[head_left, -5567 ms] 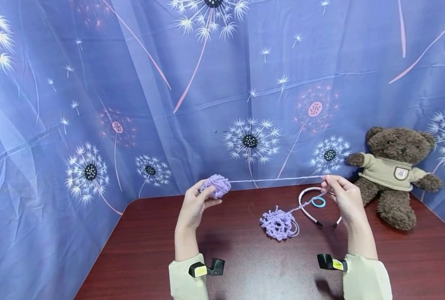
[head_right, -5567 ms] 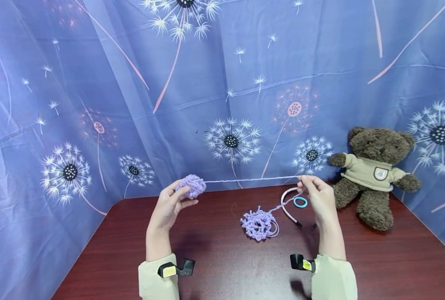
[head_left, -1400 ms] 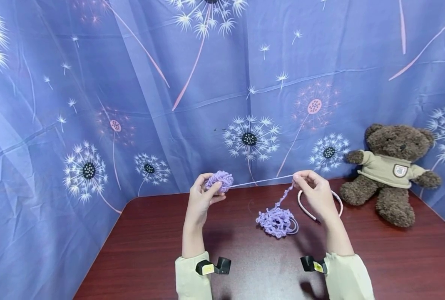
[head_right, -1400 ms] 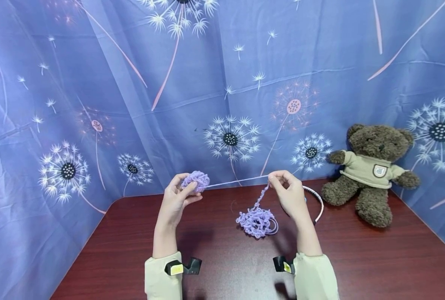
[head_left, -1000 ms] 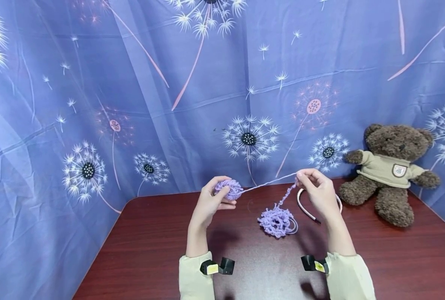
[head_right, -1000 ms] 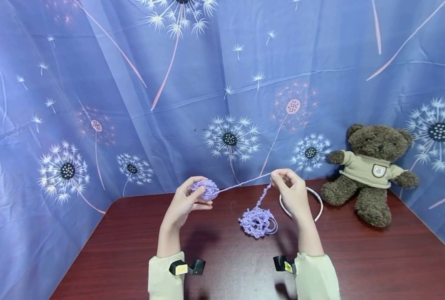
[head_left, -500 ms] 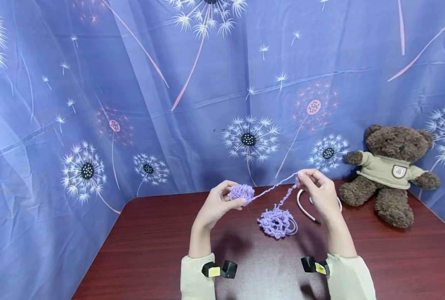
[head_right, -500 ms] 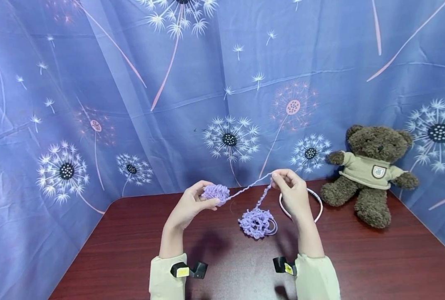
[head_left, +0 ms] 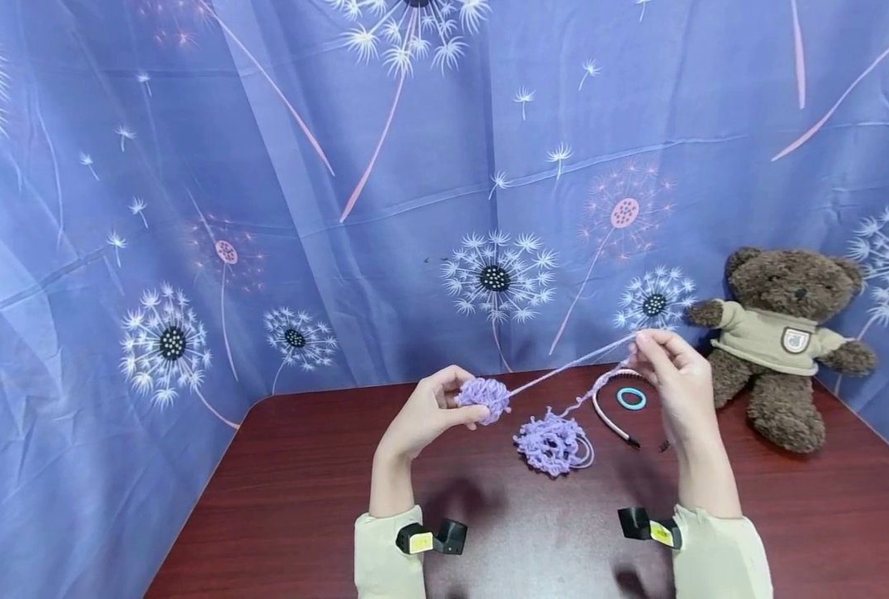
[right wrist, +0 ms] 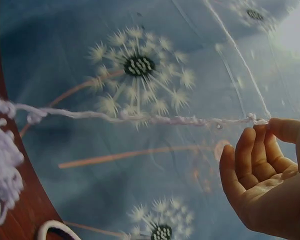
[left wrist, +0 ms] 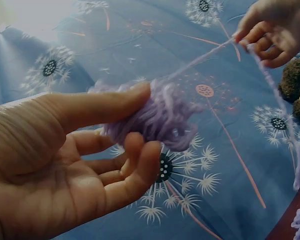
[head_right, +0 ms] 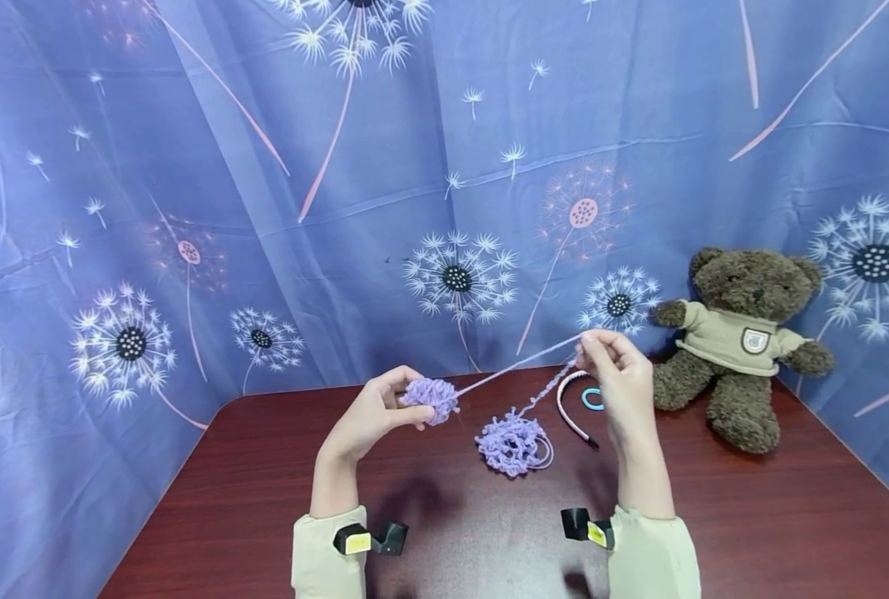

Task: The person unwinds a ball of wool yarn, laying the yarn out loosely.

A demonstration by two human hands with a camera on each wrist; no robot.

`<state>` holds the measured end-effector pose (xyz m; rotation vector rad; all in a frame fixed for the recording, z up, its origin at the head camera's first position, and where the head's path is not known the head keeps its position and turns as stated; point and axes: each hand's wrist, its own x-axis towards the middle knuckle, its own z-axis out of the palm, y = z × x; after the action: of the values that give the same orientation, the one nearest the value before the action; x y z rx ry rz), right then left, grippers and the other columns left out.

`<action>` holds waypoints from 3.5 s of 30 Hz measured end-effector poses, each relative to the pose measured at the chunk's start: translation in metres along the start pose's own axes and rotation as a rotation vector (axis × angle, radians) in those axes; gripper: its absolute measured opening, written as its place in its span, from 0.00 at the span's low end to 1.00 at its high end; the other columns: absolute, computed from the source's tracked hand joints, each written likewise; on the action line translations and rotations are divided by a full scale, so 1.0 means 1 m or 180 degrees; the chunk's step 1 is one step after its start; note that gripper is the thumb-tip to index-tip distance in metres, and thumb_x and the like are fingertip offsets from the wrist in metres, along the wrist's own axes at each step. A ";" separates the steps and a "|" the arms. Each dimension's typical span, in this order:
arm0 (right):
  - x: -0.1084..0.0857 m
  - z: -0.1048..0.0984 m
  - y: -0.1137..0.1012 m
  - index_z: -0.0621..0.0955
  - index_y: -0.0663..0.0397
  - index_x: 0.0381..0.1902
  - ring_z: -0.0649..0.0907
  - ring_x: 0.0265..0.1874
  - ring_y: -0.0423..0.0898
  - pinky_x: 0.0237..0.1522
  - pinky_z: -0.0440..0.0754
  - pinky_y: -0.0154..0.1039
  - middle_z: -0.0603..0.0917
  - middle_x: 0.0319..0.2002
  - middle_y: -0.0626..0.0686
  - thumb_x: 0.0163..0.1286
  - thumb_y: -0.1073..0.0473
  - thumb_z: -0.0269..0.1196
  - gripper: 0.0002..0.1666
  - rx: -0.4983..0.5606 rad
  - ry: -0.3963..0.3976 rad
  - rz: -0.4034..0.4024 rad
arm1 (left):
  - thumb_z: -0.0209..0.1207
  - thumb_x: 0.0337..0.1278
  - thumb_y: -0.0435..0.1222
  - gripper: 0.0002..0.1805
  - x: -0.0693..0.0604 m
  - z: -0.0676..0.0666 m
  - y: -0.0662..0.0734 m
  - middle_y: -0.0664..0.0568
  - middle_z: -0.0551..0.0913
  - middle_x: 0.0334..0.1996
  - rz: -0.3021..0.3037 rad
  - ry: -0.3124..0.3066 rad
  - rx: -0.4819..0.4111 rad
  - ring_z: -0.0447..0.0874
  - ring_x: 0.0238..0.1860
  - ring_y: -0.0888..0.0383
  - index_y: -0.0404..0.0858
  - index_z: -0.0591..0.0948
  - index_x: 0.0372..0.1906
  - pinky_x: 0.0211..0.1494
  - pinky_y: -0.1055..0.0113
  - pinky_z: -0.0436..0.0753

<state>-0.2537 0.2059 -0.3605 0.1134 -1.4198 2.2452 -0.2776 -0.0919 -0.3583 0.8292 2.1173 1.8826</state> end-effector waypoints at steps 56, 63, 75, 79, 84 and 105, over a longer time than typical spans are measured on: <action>0.019 -0.042 0.016 0.83 0.48 0.25 0.81 0.18 0.33 0.24 0.80 0.22 0.83 0.18 0.42 0.68 0.68 0.60 0.14 -0.0199 0.0992 0.0284 | 0.52 0.65 0.26 0.14 -0.029 -0.049 0.001 0.60 0.83 0.33 -0.0030 0.1343 -0.0556 0.84 0.28 0.62 0.33 0.73 0.54 0.34 0.67 0.85; 0.022 -0.051 0.020 0.83 0.48 0.25 0.81 0.18 0.33 0.25 0.81 0.22 0.83 0.18 0.42 0.68 0.68 0.60 0.14 -0.0169 0.1045 0.0337 | 0.51 0.66 0.27 0.12 -0.033 -0.056 0.002 0.60 0.84 0.32 -0.0079 0.1440 -0.0611 0.85 0.28 0.61 0.37 0.74 0.52 0.35 0.66 0.86; 0.020 -0.034 0.035 0.82 0.41 0.27 0.81 0.23 0.31 0.31 0.81 0.21 0.83 0.21 0.38 0.70 0.64 0.60 0.13 -0.0619 0.0550 0.0573 | 0.52 0.66 0.28 0.15 -0.028 -0.047 0.002 0.60 0.83 0.33 -0.0071 0.1228 -0.0571 0.85 0.29 0.62 0.33 0.72 0.56 0.36 0.67 0.86; 0.020 -0.030 0.039 0.82 0.39 0.28 0.80 0.24 0.30 0.30 0.81 0.21 0.83 0.22 0.36 0.70 0.62 0.60 0.12 -0.0781 0.0452 0.0601 | 0.52 0.66 0.27 0.15 -0.024 -0.043 0.002 0.59 0.82 0.34 -0.0079 0.1177 -0.0556 0.84 0.28 0.62 0.32 0.72 0.56 0.35 0.68 0.85; 0.018 -0.023 0.041 0.82 0.35 0.30 0.80 0.26 0.27 0.32 0.81 0.19 0.83 0.24 0.31 0.71 0.61 0.59 0.13 -0.1111 0.0206 0.0482 | 0.52 0.66 0.27 0.15 -0.016 -0.035 -0.001 0.58 0.81 0.34 -0.0120 0.1078 -0.0507 0.84 0.28 0.62 0.28 0.73 0.56 0.35 0.67 0.85; -0.037 0.084 0.069 0.81 0.66 0.50 0.80 0.34 0.32 0.40 0.79 0.27 0.85 0.42 0.64 0.69 0.62 0.60 0.15 -0.1932 -0.1627 0.0021 | 0.53 0.66 0.29 0.18 0.005 0.000 -0.002 0.44 0.82 0.41 -0.0115 0.0449 -0.0120 0.81 0.32 0.66 0.25 0.72 0.58 0.37 0.63 0.88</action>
<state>-0.2666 0.0956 -0.3908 0.5024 -2.3049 1.7533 -0.2822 -0.0895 -0.3589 0.6640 2.1533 2.0106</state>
